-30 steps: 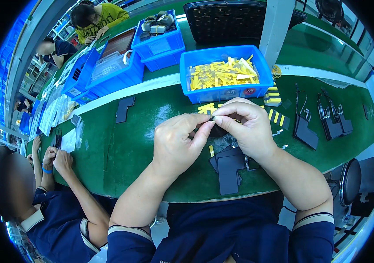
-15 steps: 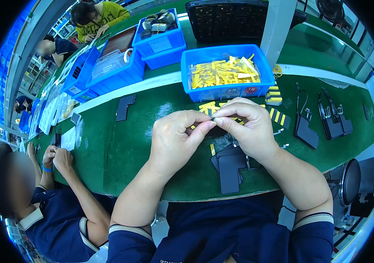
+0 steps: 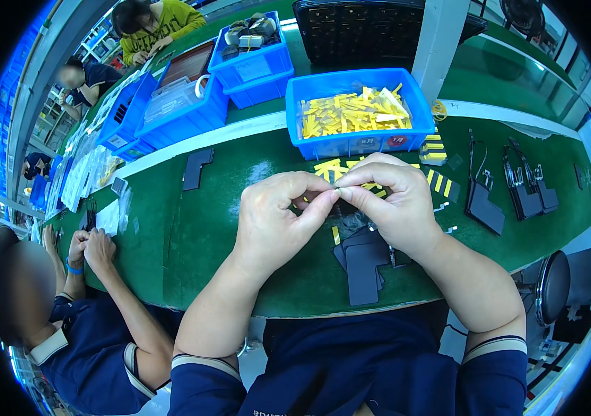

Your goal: The person assembles small electronic components by hand at a factory workstation. They pick up black rectangular parts and yellow strips, aligning and attaching them together. The person works continuously on the assembly line, handling items one at a time.

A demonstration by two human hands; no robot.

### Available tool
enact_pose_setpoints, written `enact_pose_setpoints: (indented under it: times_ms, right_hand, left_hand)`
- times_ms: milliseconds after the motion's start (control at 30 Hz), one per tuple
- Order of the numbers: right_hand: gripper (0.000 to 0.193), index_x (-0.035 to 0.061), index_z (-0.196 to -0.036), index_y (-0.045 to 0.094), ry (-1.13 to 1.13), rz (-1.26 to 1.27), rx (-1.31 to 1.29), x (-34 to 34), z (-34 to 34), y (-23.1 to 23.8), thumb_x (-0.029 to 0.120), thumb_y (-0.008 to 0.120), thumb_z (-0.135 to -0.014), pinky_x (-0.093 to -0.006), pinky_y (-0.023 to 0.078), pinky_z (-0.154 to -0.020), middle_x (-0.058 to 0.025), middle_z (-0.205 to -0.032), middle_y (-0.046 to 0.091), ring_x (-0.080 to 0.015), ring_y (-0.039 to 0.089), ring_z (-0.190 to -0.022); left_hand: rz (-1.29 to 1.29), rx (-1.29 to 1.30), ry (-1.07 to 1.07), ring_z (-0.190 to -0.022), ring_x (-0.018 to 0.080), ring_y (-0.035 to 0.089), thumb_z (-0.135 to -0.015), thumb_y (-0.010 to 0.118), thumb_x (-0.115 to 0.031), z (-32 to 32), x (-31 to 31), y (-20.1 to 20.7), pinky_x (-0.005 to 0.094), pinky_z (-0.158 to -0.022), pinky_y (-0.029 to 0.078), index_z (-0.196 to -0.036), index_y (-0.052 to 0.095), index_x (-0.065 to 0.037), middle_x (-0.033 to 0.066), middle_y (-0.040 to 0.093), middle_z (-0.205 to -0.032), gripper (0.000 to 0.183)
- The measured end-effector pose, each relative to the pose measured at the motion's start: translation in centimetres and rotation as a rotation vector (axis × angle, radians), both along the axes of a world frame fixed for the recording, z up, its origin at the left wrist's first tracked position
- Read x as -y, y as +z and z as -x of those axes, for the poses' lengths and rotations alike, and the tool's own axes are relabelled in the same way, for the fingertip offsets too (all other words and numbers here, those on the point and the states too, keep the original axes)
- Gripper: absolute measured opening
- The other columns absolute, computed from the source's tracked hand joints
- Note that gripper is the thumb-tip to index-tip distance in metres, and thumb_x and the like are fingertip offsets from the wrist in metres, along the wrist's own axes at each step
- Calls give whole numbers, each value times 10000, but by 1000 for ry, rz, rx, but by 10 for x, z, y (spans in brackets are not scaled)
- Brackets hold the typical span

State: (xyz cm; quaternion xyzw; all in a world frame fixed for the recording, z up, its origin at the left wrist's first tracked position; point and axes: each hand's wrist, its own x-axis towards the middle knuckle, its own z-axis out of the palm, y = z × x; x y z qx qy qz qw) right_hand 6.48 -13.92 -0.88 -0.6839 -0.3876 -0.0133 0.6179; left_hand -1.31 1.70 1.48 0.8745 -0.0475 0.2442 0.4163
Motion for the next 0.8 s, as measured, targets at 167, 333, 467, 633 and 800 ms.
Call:
enact_pose_setpoints:
  times_ms: [167,333,467,633,800]
  right_hand:
    - [92,8,-811,672,7,4,9,0,0,0,16,671,-719,-286,486,-679,-97,-790,646,-197,628,-746]
    - [91,12,-809,674,-3,10,36,0,0,1,20,677,-718,-289,486,-675,-97,-791,646,-202,628,-748]
    - [89,16,-804,674,4,23,50,1,1,2,18,680,-715,-290,484,-670,-96,-789,644,-205,626,-745]
    - [97,17,-805,673,-2,23,60,0,0,2,14,680,-708,-290,482,-666,-95,-788,642,-211,623,-741]
    - [102,20,-810,671,-3,34,65,1,0,2,23,682,-709,-294,481,-670,-93,-792,642,-215,624,-742]
  left_hand:
    - [-77,18,2,-608,134,629,-740,722,-92,1,0,1,234,-564,490,-781,677,-12,76,662,-709,101]
    - [-108,-1,-14,-599,154,627,-735,722,-102,1,-5,3,254,-547,488,-780,676,-16,84,662,-716,108]
    - [-131,-4,-42,-586,194,629,-730,712,-110,0,-6,6,293,-526,493,-765,664,-18,101,655,-722,110]
    - [-218,91,-60,-614,207,635,-720,717,-106,-1,-6,0,305,-547,495,-765,664,-16,103,655,-718,113]
    - [-115,36,-83,-619,217,633,-711,711,-86,-1,-7,3,303,-548,492,-762,660,-12,113,652,-721,103]
